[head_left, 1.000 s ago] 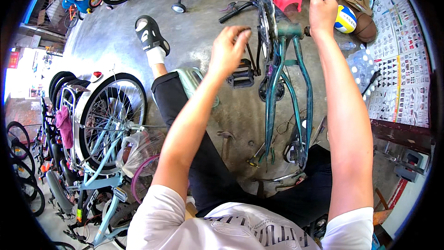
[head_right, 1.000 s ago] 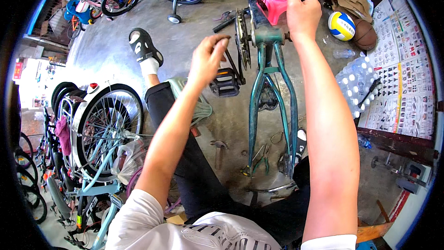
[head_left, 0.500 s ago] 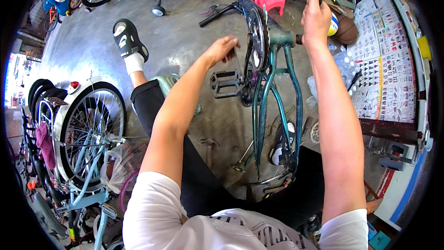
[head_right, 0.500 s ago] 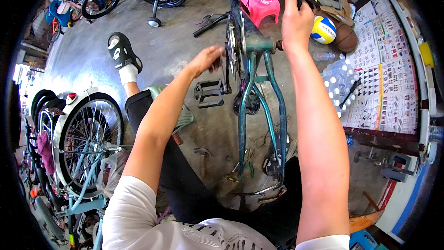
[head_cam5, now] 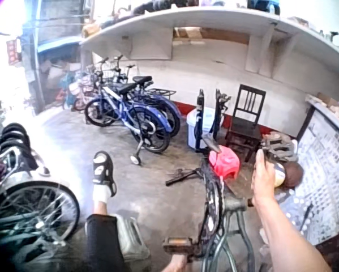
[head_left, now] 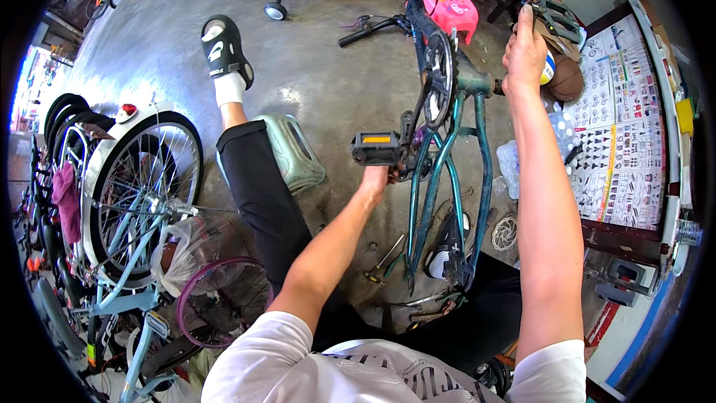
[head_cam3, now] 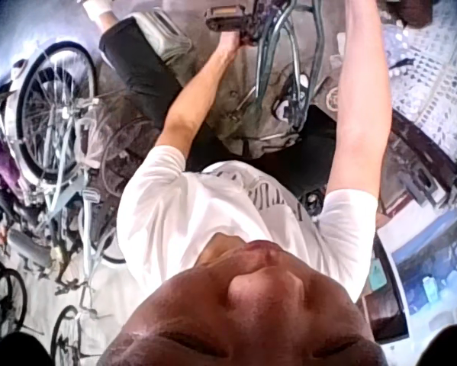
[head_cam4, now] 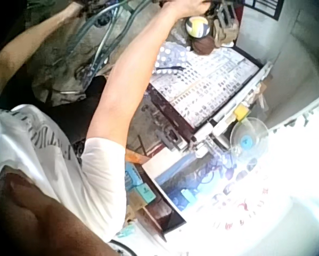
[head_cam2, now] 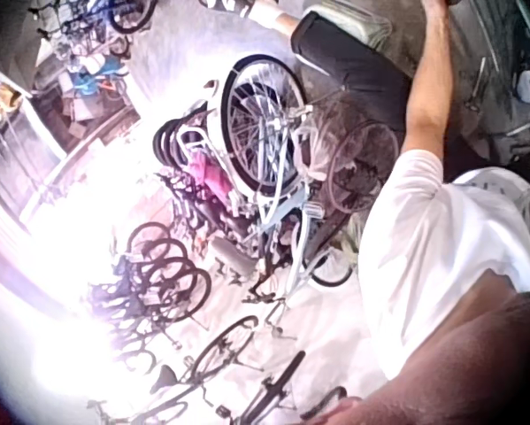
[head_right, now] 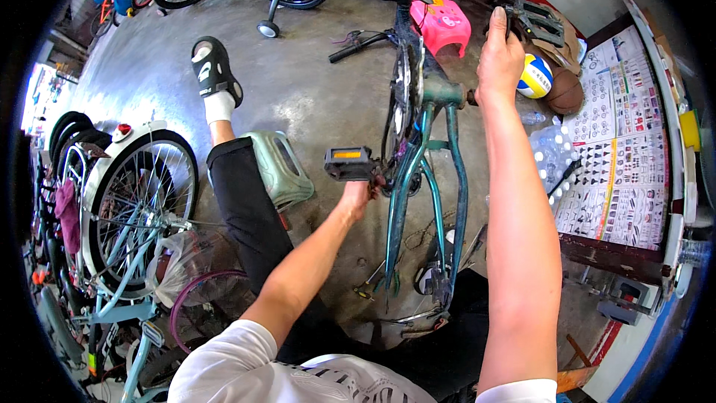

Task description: The person removes a pedal from a bicycle frame by hand and then uses a screwdriver to tighten screws on the front chainring.

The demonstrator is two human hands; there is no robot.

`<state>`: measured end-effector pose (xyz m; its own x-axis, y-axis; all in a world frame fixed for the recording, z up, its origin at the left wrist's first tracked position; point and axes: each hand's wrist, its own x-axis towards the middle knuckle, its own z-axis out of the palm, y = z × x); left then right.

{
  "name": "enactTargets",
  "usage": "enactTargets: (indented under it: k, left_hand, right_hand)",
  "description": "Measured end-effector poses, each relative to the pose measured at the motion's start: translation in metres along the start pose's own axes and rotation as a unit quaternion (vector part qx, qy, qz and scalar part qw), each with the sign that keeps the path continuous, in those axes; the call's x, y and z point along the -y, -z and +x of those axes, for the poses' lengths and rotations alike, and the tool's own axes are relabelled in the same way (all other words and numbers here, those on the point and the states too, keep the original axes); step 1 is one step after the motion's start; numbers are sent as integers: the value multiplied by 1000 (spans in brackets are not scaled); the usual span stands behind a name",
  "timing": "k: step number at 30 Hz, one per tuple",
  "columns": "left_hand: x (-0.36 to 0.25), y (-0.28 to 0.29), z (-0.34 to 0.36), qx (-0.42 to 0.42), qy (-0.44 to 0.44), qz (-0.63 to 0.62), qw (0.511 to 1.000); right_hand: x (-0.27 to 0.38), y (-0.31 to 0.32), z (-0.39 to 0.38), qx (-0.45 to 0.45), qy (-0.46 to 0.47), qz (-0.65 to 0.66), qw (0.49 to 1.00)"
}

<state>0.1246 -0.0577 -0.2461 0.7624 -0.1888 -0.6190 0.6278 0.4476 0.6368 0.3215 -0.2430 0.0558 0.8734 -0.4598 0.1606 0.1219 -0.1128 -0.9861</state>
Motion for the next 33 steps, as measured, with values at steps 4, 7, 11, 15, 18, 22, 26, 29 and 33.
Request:
enactTargets:
  k: [4,7,11,15,18,22,26,29,33]
  left_hand:
    - [18,-19,-72,-52,-37,3,998]
    - [5,-40,-133,-96,-75,-63,991]
    - [-24,-68,-195,-144,-255,228,929]
    - [-66,-79,-203,-136,-353,340,861]
    - [-81,-72,-189,-126,-432,431,782]
    - [-107,-77,-173,-132,-548,491,665]
    - [-128,-77,-151,-135,-605,522,586]
    - [-147,-73,-130,-135,-704,512,474]
    - [-176,-73,-116,-106,-725,532,424]
  right_hand:
    - [-12,1,3,-32,71,-13,997]
    - [-8,0,0,-36,90,-23,995]
    - [-18,0,9,-44,172,-14,984]
    - [-5,-1,-3,-35,137,-10,990]
    - [-11,1,-1,-42,136,-19,990]
    - [-15,0,4,-42,136,-31,989]
    - [-18,3,6,-27,148,-7,989]
    - [-14,4,4,-24,132,-38,990]
    - [12,0,-12,-16,132,24,991]
